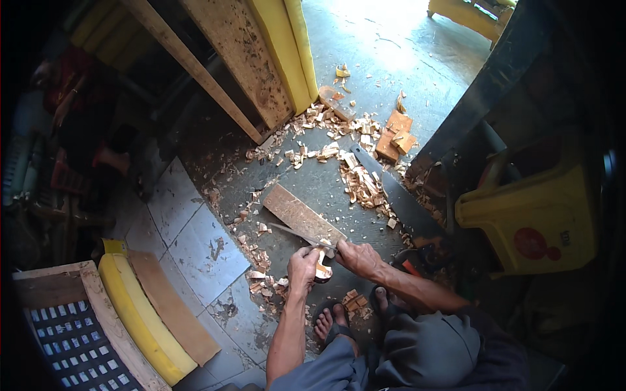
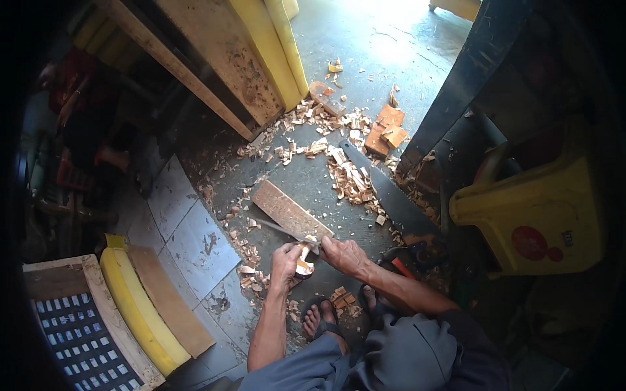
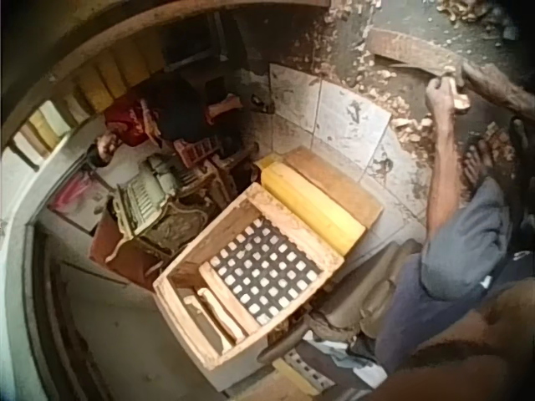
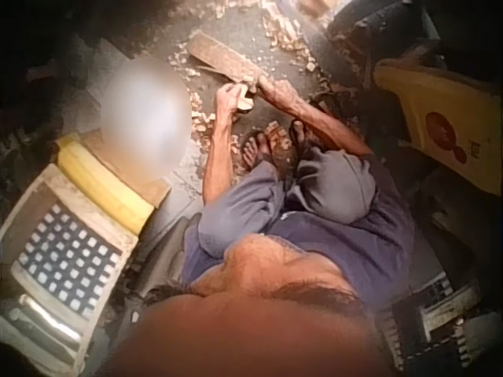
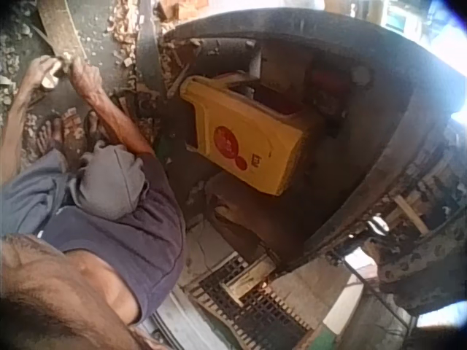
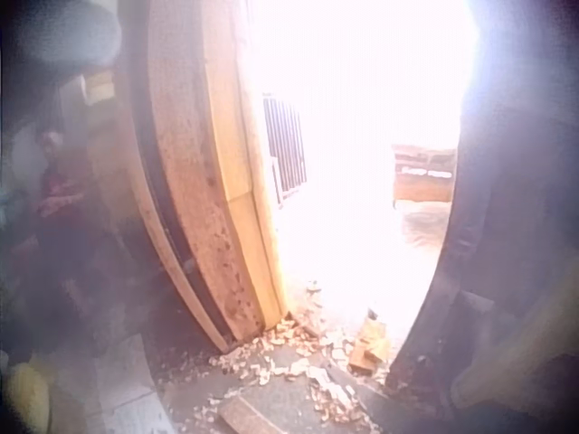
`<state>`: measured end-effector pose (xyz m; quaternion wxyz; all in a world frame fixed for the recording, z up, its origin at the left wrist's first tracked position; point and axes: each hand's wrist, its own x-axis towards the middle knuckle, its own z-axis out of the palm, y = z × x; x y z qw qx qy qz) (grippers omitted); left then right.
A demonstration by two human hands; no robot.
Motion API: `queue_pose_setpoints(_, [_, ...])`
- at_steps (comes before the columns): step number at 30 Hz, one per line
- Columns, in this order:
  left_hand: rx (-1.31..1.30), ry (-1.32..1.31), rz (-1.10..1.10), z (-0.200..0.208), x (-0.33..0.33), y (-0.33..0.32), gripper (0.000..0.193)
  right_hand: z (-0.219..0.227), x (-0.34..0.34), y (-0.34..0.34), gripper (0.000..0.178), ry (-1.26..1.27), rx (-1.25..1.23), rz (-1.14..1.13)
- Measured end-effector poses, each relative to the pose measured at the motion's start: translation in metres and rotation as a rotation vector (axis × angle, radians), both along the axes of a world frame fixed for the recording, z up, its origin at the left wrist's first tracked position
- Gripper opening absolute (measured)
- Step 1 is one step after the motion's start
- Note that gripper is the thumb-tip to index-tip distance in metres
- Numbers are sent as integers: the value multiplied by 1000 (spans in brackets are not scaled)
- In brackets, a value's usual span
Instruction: The person uses an angle grinder and then a knife to shape a small piece of wood while sitting on the floor.
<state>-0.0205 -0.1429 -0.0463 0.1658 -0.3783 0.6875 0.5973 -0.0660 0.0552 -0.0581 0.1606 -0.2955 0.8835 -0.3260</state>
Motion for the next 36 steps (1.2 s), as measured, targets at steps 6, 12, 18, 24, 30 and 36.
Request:
queue_pose_setpoints(6, [-49,-13,-39,-20,7,-10,45,-1,4,-4,27,-20,-8,-13])
queue_pose_setpoints(12, [-169,13,-94,6,-1,3,46,13,-8,3,25,13,-77,19])
queue_pose_setpoints(18, [-267,60,-129,10,-5,11,46,7,-9,6,29,-22,18,-8])
queue_pose_setpoints(24, [-290,20,-167,18,-8,12,46,0,0,7,30,-17,-35,-57])
queue_pose_setpoints(30, [-300,33,-160,19,1,14,45,3,-5,5,30,-19,-4,-54])
queue_pose_setpoints(36, [-343,30,-194,24,-3,14,45,16,-4,-2,29,-29,91,9])
